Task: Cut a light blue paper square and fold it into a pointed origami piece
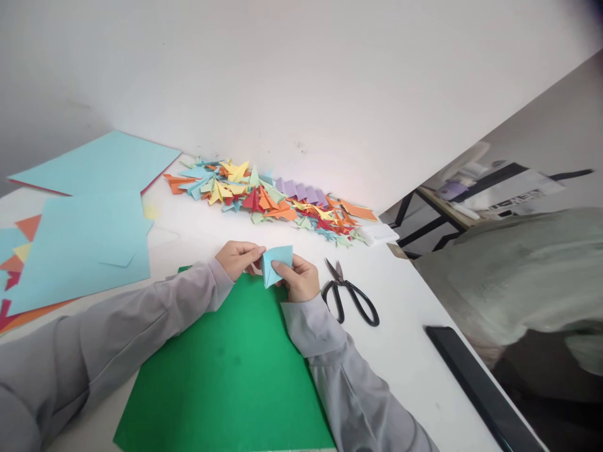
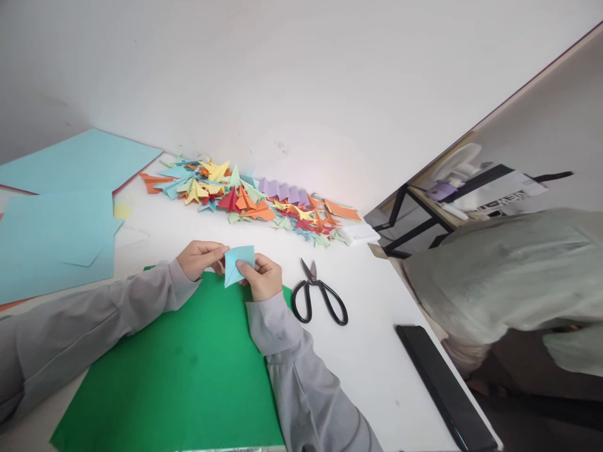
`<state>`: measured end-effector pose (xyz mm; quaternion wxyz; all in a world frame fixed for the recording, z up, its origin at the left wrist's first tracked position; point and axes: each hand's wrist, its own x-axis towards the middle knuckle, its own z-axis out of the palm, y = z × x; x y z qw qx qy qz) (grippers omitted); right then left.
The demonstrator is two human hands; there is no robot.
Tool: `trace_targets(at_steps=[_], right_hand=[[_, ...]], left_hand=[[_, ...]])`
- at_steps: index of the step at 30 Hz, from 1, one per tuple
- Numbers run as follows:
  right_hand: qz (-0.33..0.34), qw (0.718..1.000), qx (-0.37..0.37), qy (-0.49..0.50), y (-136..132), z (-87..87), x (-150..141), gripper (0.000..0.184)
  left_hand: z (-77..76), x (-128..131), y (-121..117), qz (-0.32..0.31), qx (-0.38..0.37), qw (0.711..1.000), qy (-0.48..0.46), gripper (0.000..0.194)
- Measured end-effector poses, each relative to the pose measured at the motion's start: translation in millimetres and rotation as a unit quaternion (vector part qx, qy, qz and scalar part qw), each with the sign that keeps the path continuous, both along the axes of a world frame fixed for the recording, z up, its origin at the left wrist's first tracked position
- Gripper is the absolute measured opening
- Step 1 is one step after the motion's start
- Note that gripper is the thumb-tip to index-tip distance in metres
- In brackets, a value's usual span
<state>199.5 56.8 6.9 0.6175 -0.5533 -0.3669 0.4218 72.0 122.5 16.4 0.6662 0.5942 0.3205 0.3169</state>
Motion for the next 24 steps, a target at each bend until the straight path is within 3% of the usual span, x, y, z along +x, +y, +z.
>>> trace_targets(at_steps=[9,24], right_hand=[[-0.002,0.998,0.028,0.055,1.0,-3.3,-0.6,0.016],[-0.003,0.997,0.012,0.082,3.2,-6.0,2.4,0.017]], left_hand=[[5.1,-0.1,-2.0,0.004,-0.005,1.0,0.011,0.032],[5.7,0.1,-2.9,-0.001,-0.021,1.0,0.008,0.033]])
